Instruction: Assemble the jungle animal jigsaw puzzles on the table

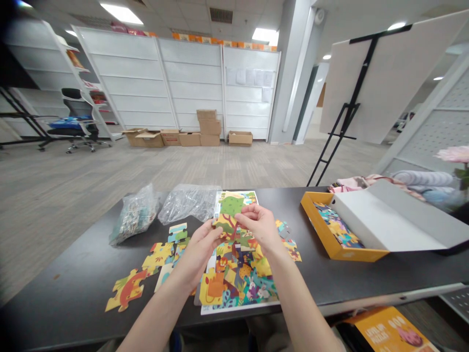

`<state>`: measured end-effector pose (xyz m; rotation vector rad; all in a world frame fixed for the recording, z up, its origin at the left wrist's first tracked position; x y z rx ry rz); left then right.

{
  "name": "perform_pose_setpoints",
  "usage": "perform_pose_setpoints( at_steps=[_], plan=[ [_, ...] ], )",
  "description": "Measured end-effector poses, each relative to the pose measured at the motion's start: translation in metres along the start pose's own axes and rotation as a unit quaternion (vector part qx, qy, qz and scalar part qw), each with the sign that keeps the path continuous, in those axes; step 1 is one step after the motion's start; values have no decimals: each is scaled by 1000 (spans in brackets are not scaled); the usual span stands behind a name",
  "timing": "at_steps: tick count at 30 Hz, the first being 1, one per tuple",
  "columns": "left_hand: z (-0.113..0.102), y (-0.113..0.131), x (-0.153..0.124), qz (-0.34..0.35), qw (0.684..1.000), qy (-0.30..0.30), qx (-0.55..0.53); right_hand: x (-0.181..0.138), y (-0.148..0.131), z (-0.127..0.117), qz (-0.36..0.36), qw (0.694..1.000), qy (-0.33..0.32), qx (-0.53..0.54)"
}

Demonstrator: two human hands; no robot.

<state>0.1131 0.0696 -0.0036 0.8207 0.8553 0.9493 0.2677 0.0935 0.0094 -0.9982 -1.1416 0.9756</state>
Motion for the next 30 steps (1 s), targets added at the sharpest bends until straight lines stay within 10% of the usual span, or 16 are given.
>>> perform_pose_setpoints(
  at_steps=[13,30],
  plan=[
    [-4,12,-3,107,964,76,232,96,15,-147,32,975,73,-207],
    [-7,25,-19,196,906,122,355,115,64,-180,54,942,20,-332]
  ],
)
Point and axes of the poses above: each hand's wrist, its own x-axis towards the middle knuckle, its own z-axis out of the palm, y = z × x, the point moved 8 cm from there along x, towards the middle knuckle, and after that the axes turned 13 degrees about -z, right-handed, at the moved point
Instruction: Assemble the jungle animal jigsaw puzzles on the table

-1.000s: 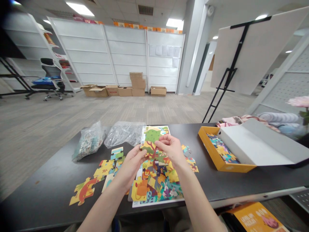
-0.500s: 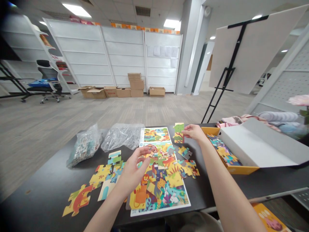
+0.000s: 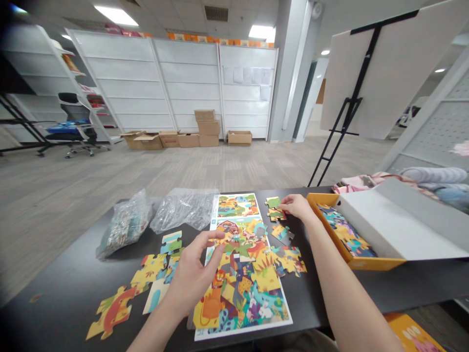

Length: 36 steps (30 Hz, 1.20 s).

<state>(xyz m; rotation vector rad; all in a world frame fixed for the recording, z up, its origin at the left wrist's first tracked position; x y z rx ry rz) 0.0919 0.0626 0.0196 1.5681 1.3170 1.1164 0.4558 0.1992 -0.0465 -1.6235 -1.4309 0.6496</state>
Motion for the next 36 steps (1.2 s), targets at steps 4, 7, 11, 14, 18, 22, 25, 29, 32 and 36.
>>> perform_pose_setpoints(
  at_steps=[4,7,11,14,18,22,25,29,32,36],
  plan=[
    [-1,7,-2,37,999,-5,36,3,0,-3,-24,998,-7,-56],
    [-3,10,-4,56,997,-6,61,2,-6,-5,-49,994,-21,-91],
    [-4,13,-8,75,995,-10,64,-5,-34,2,-159,965,-64,-197],
    [-5,15,-9,84,994,-12,71,-11,-46,12,-205,943,-101,-243],
    [-4,15,-10,90,992,-12,87,-13,-49,20,-218,933,-121,-261],
    [-1,14,-9,93,990,-14,106,-11,-48,21,-218,935,-102,-261],
    [3,12,-10,93,989,-22,113,-10,-45,20,-222,941,-78,-242],
    [4,12,-10,101,989,-25,108,-7,-39,20,-232,944,-76,-222],
    [4,12,-10,106,988,-25,111,-7,-37,22,-240,942,-91,-214],
    [4,14,-11,113,987,-23,115,-9,-43,21,-268,929,-86,-238]
  ],
)
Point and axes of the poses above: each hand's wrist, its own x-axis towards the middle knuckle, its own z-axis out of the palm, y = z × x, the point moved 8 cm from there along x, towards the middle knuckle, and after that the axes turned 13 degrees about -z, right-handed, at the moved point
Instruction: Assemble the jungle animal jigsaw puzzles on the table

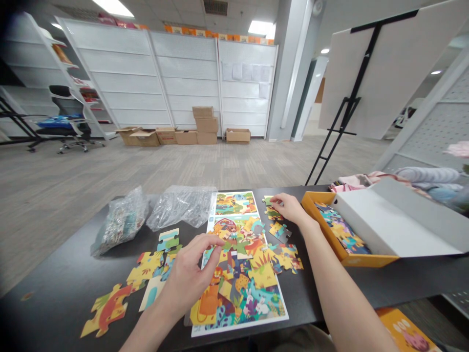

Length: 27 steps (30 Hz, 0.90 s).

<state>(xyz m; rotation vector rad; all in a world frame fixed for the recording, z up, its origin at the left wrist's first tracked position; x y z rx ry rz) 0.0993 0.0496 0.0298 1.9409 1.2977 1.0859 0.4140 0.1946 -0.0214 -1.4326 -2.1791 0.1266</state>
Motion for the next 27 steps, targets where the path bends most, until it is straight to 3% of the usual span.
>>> perform_pose_setpoints(
  at_steps=[4,9,27],
  plan=[
    [0,1,-1,5,1000,0,4,-2,-5,4,-22,998,-60,-7],
    [1,2,-1,7,1000,-4,6,-10,-2,7,-1,994,-111,26],
    [7,-1,-1,9,999,-32,18,-9,-15,1,-7,993,-117,25]
  ],
)
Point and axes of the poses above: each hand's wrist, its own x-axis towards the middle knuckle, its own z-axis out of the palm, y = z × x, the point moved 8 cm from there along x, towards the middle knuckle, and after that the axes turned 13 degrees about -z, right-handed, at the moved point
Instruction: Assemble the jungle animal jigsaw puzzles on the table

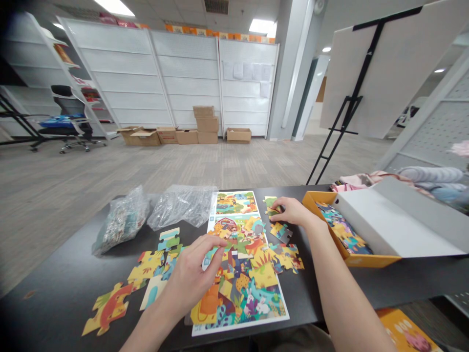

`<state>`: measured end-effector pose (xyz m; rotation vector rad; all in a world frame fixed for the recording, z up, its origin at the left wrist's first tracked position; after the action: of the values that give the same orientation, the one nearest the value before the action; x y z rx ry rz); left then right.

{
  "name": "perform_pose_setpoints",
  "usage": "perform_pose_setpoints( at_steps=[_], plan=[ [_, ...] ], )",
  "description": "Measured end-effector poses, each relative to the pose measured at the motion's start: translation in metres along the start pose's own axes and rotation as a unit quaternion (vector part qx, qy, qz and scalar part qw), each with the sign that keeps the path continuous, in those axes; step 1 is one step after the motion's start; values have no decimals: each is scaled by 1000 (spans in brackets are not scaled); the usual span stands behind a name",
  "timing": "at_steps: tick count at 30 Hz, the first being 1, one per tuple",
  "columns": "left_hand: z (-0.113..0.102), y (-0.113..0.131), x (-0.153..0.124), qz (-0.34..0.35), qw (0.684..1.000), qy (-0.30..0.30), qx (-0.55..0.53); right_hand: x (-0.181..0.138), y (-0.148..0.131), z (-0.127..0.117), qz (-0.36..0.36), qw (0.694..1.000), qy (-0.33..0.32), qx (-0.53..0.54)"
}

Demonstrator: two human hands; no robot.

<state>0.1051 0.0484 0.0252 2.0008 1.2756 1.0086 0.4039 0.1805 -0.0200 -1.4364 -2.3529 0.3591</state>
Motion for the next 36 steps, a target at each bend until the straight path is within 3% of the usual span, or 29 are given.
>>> perform_pose_setpoints(
  at_steps=[17,28,36],
  plan=[
    [0,1,-1,14,1000,-7,23,0,5,1,-22,1000,-9,1],
    [-10,-3,-4,17,998,-4,53,7,-9,11,-2,994,-20,-106],
    [-14,-2,-4,25,997,4,72,10,0,6,-3,994,30,-109]
  ],
)
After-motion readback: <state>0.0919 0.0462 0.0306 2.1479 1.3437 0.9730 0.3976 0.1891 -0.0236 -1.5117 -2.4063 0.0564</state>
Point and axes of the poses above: each hand's wrist, its own x-axis towards the middle knuckle, its own z-axis out of the palm, y = z × x, the point moved 8 cm from there along x, towards the middle knuckle, and after that the axes turned 13 degrees about -z, right-handed, at the moved point
